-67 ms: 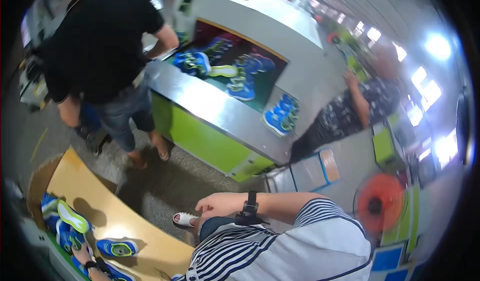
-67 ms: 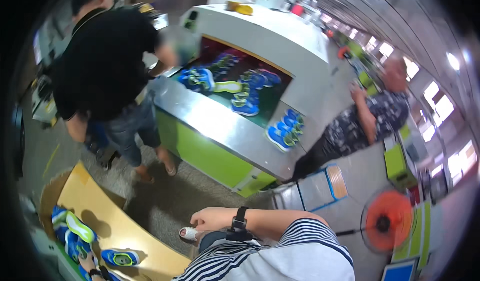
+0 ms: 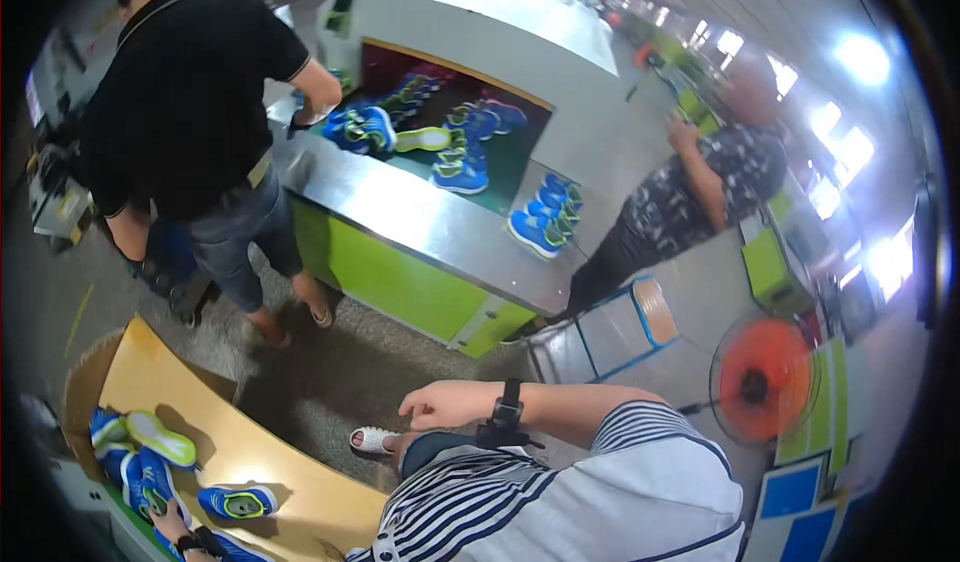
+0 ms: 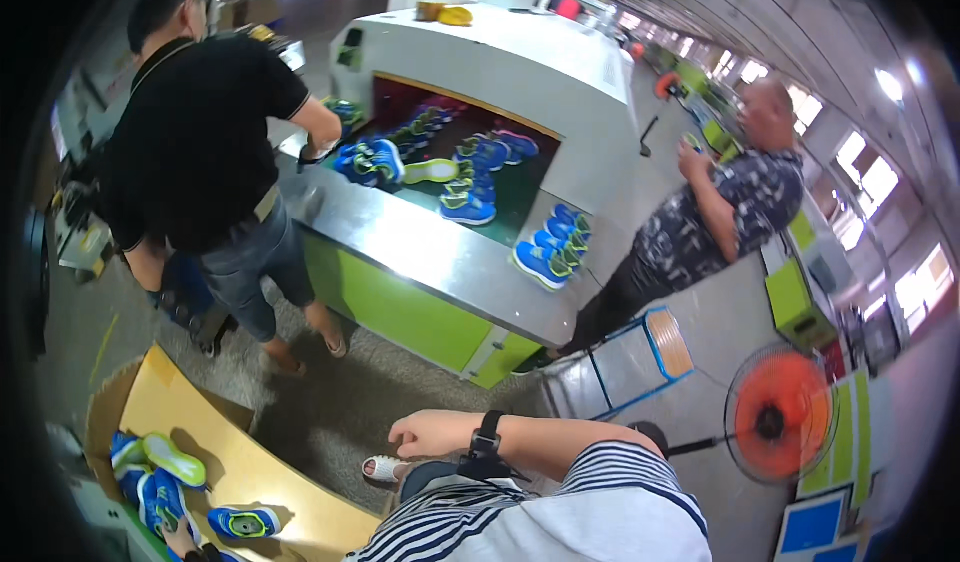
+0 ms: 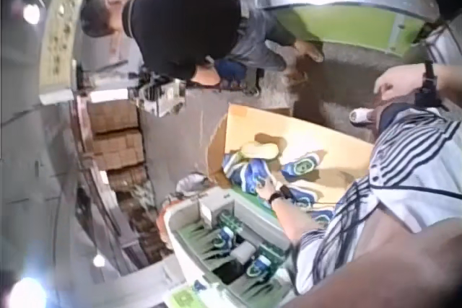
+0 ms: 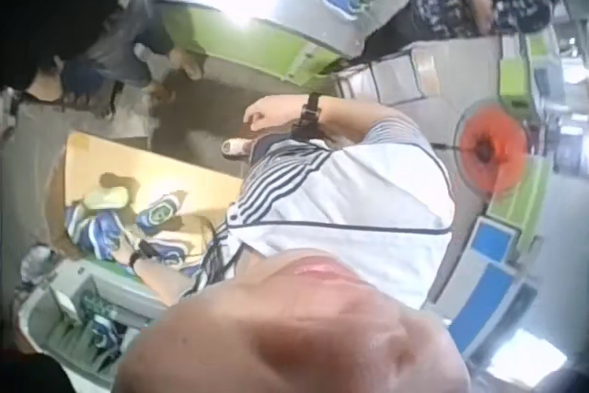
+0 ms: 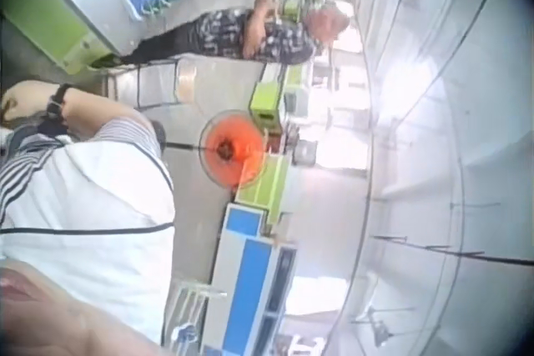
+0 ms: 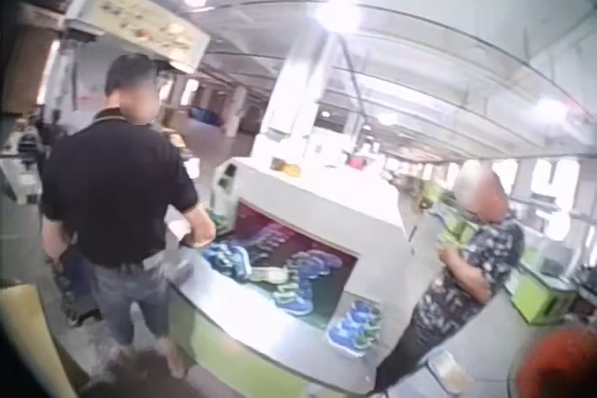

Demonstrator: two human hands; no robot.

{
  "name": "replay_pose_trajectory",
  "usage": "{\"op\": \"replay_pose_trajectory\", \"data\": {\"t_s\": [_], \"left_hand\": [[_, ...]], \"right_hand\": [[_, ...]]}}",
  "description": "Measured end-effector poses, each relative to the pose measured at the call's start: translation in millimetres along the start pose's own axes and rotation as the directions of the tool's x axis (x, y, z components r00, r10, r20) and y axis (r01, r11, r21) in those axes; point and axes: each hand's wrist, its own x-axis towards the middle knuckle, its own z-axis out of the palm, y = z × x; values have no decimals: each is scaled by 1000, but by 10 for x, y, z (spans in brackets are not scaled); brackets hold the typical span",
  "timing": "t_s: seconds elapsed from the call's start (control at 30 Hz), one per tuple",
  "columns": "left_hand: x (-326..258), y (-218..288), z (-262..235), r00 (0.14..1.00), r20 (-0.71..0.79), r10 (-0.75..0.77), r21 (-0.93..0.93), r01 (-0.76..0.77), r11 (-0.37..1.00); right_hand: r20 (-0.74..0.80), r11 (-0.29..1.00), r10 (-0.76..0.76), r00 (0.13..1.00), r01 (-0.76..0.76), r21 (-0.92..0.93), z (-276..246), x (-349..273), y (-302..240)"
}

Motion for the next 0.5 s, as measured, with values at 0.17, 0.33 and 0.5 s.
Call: {"op": "replay_pose_trajectory", "data": {"t_s": [0.17, 0.33, 0.5], "left_hand": [[-919, 1816, -456, 912, 234, -337, -185, 382, 905], [-937, 888, -802, 958, 219, -185, -620, 283, 732], [-2039, 1626, -814, 947, 305, 99, -444, 50, 894]], "right_hand": [[-490, 933, 268, 829, -96, 348, -473, -1251, 269], [-896, 544, 261, 360, 712, 445, -1784, -2137, 1088], [-902, 726, 363, 234, 535, 431, -1971, -2947, 1291]]}}
